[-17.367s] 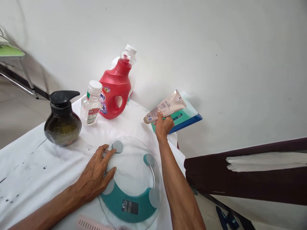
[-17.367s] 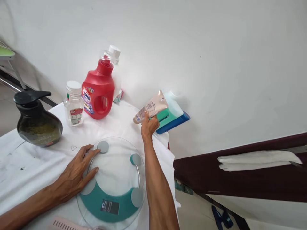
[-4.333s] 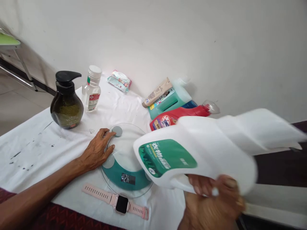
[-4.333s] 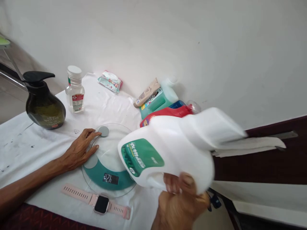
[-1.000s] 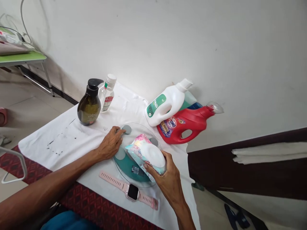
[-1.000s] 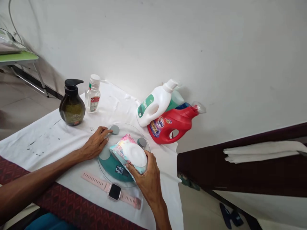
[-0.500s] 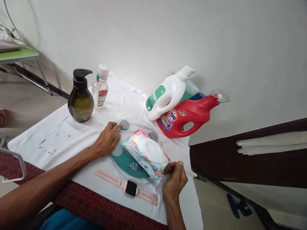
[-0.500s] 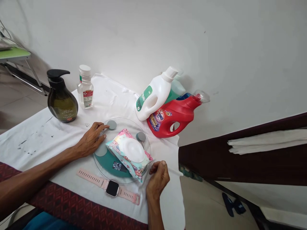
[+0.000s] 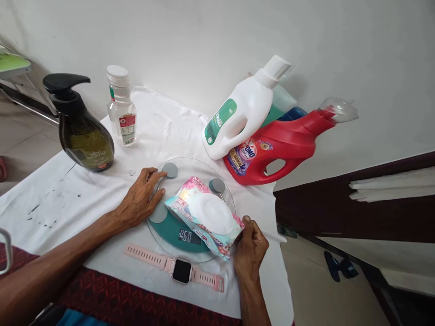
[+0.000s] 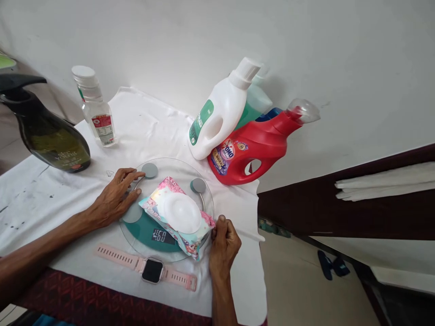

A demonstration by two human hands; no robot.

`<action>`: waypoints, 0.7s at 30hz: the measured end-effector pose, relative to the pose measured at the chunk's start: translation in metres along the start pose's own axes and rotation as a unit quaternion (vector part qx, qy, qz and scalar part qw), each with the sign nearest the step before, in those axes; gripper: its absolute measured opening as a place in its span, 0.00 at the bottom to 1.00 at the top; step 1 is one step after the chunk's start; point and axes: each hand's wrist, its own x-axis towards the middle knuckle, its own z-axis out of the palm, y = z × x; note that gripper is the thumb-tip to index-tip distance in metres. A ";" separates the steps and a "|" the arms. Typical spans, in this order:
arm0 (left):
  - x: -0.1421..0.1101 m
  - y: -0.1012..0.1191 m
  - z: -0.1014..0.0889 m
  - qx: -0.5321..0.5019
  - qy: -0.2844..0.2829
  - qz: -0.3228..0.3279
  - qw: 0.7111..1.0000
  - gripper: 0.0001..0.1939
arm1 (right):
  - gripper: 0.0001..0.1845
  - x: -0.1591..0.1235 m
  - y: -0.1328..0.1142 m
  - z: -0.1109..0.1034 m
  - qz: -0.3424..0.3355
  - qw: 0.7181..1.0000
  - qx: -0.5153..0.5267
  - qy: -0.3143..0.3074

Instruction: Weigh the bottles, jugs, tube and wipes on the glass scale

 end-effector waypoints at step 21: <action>0.003 0.005 -0.002 0.005 0.000 -0.014 1.000 0.22 | 0.32 0.005 0.004 -0.003 -0.002 0.998 -0.059 0.001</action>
